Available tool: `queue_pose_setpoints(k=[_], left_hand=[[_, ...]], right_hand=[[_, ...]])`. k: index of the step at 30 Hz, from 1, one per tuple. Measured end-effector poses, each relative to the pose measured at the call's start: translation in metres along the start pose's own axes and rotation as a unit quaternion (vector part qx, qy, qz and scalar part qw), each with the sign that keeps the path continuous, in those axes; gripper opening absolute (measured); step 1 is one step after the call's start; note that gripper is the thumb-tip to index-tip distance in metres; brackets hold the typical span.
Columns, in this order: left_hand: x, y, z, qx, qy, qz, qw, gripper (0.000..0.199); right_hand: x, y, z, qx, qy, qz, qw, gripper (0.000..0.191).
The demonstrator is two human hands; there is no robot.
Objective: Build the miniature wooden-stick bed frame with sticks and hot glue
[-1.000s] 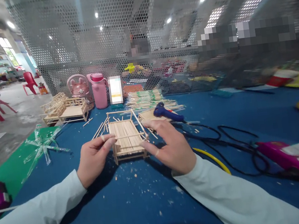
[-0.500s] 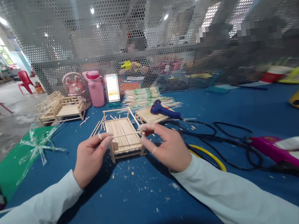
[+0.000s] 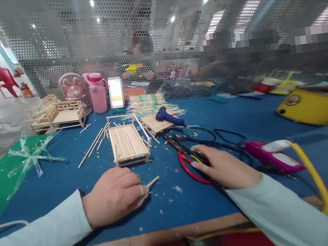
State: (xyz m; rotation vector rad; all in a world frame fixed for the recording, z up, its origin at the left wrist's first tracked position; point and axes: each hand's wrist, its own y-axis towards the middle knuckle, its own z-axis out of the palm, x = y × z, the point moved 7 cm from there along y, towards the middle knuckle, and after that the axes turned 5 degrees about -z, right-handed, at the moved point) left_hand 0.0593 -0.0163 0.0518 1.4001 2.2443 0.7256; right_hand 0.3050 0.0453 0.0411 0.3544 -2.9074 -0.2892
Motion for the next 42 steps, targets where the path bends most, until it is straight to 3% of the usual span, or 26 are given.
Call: queue_pose_setpoints(k=[4,8,13,18,23,26,28,29,32,34,36,38,42], left_hand=[[0.005,0.001,0.030,0.191,-0.025,-0.078,0.978,0.011],[0.010,0.006,0.040,0.264,-0.032,-0.161,0.951,0.017],[0.021,0.008,0.056,0.244,-0.061,-0.240,0.938,0.018],[0.023,0.000,0.060,0.215,-0.056,-0.250,0.942,0.039],[0.015,0.000,0.051,0.204,-0.058,-0.234,0.949,0.030],[0.018,0.003,0.040,0.133,-0.145,-0.268,0.943,0.026],[0.023,0.003,0.038,0.083,-0.257,-0.311,0.911,0.017],[0.025,0.002,0.040,0.066,-0.329,-0.333,0.881,0.013],[0.027,-0.001,0.051,0.032,-0.542,-0.373,0.752,0.014],[0.026,-0.001,0.056,0.011,-0.630,-0.375,0.680,0.024],[0.025,-0.001,0.058,0.000,-0.676,-0.377,0.633,0.035],[0.025,-0.001,0.057,-0.007,-0.694,-0.378,0.613,0.042],[0.025,0.000,0.051,-0.016,-0.678,-0.365,0.638,0.042]], right_hand=[[-0.008,0.000,0.015,0.060,0.027,0.031,0.997,0.044],[-0.014,0.011,0.018,0.073,0.046,0.034,0.996,0.043],[-0.025,0.015,0.016,0.084,0.021,0.016,0.996,0.034],[-0.001,-0.001,0.006,0.021,-0.132,0.000,0.991,0.032],[0.006,-0.003,0.024,0.069,-0.079,0.028,0.994,0.034],[-0.003,0.000,0.024,0.055,0.049,0.060,0.995,0.036],[-0.007,-0.003,0.024,0.050,0.185,0.092,0.977,0.041],[-0.006,-0.008,0.024,0.051,0.255,0.109,0.959,0.046],[0.010,-0.027,0.021,0.052,0.387,0.137,0.910,0.057],[0.027,-0.037,0.012,0.008,0.390,0.114,0.914,0.046],[0.051,-0.042,0.000,-0.052,0.367,0.045,0.928,0.040],[0.077,-0.044,-0.004,-0.080,0.332,-0.025,0.939,0.045],[0.110,-0.041,0.008,-0.075,0.277,-0.053,0.957,0.035]])
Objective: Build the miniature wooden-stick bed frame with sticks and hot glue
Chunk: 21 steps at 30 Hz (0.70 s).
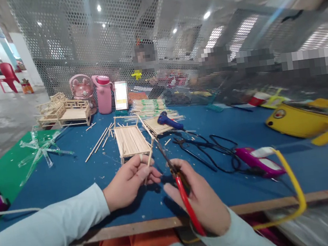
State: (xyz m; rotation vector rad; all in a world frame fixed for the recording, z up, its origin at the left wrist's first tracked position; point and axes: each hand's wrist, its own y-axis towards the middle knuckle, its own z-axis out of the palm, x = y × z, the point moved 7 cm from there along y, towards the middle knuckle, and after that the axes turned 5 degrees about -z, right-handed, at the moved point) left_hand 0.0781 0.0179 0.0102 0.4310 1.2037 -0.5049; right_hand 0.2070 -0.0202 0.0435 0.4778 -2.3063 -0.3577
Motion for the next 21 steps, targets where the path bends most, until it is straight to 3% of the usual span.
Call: queue_pose_setpoints(k=[5,13,21], left_hand=[[-0.004,-0.001,-0.001,0.000,0.034,0.030,0.999,0.034],[-0.006,-0.003,-0.001,0.005,0.068,0.048,0.996,0.022],[-0.012,-0.006,-0.002,-0.002,0.171,0.096,0.981,0.020]], right_hand=[[0.009,0.005,0.016,-0.020,-0.045,-0.038,0.998,0.042],[0.018,0.007,0.014,-0.053,-0.049,-0.077,0.994,0.050],[0.027,0.008,0.010,-0.045,-0.011,-0.122,0.991,0.041]])
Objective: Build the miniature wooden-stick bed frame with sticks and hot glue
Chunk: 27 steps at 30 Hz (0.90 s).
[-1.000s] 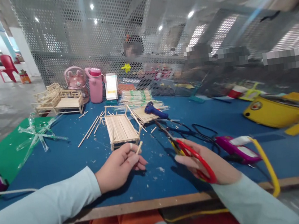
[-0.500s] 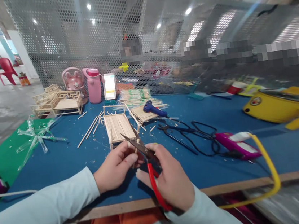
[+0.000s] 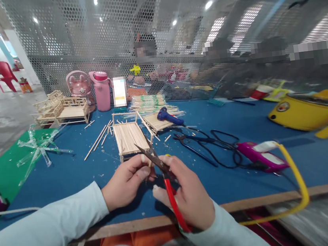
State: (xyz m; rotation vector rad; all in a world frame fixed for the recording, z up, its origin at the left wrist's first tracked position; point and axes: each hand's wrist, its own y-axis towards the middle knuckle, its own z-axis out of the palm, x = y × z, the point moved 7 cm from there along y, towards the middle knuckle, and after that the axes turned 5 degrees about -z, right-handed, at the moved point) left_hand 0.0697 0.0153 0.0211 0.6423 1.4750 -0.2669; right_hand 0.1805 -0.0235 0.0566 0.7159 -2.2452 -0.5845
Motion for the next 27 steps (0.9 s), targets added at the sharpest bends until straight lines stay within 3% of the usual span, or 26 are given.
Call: queue_pose_setpoints(k=[5,12,19,27], left_hand=[[-0.003,-0.001,0.001,0.002,0.004,0.008,1.000,0.020],[-0.006,0.000,0.000,-0.005,0.030,0.008,1.000,0.025],[-0.008,-0.001,-0.006,-0.036,0.087,0.033,0.995,0.017],[-0.019,-0.002,-0.011,-0.076,0.187,0.091,0.975,0.020]], right_hand=[[0.002,0.000,0.000,0.004,0.010,-0.016,1.000,0.035],[-0.006,0.000,-0.011,0.015,0.020,0.039,0.999,0.026],[-0.006,0.001,-0.015,0.052,-0.038,-0.003,0.998,0.045],[0.000,0.000,-0.015,0.085,-0.106,-0.048,0.990,0.053]])
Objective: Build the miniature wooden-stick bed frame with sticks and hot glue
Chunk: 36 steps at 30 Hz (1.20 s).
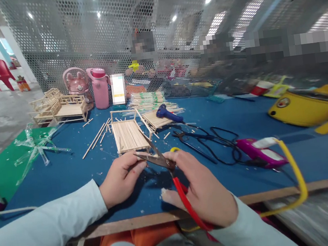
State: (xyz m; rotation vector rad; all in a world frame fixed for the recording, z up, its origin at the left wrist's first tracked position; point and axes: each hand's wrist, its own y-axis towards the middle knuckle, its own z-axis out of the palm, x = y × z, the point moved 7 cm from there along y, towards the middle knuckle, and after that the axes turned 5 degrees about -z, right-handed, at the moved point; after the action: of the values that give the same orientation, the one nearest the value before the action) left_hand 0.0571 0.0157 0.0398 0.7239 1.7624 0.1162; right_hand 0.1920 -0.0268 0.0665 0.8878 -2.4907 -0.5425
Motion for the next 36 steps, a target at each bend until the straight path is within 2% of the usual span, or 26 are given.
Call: queue_pose_setpoints(k=[10,15,19,25,31,36], left_hand=[[-0.001,-0.003,0.000,0.017,0.042,0.033,0.998,0.025],[-0.003,-0.002,-0.002,0.002,0.040,0.056,0.998,0.025],[-0.001,-0.001,-0.003,-0.012,0.037,0.062,0.997,0.025],[0.000,-0.001,-0.005,-0.024,0.043,0.051,0.997,0.021],[0.002,0.000,-0.008,-0.048,0.050,0.032,0.997,0.018],[0.004,0.000,-0.005,-0.023,0.056,0.024,0.998,0.019]], right_hand=[[0.001,-0.002,-0.003,0.020,-0.037,-0.037,0.998,0.060],[0.004,-0.002,-0.006,0.006,-0.039,-0.056,0.998,0.056],[0.003,-0.001,-0.005,-0.004,-0.064,-0.046,0.997,0.057],[-0.001,-0.007,-0.004,-0.040,-0.043,-0.040,0.997,0.042],[-0.010,-0.015,-0.004,-0.035,-0.037,-0.014,0.999,0.036],[-0.010,-0.016,-0.004,-0.032,-0.010,0.004,0.999,0.033]])
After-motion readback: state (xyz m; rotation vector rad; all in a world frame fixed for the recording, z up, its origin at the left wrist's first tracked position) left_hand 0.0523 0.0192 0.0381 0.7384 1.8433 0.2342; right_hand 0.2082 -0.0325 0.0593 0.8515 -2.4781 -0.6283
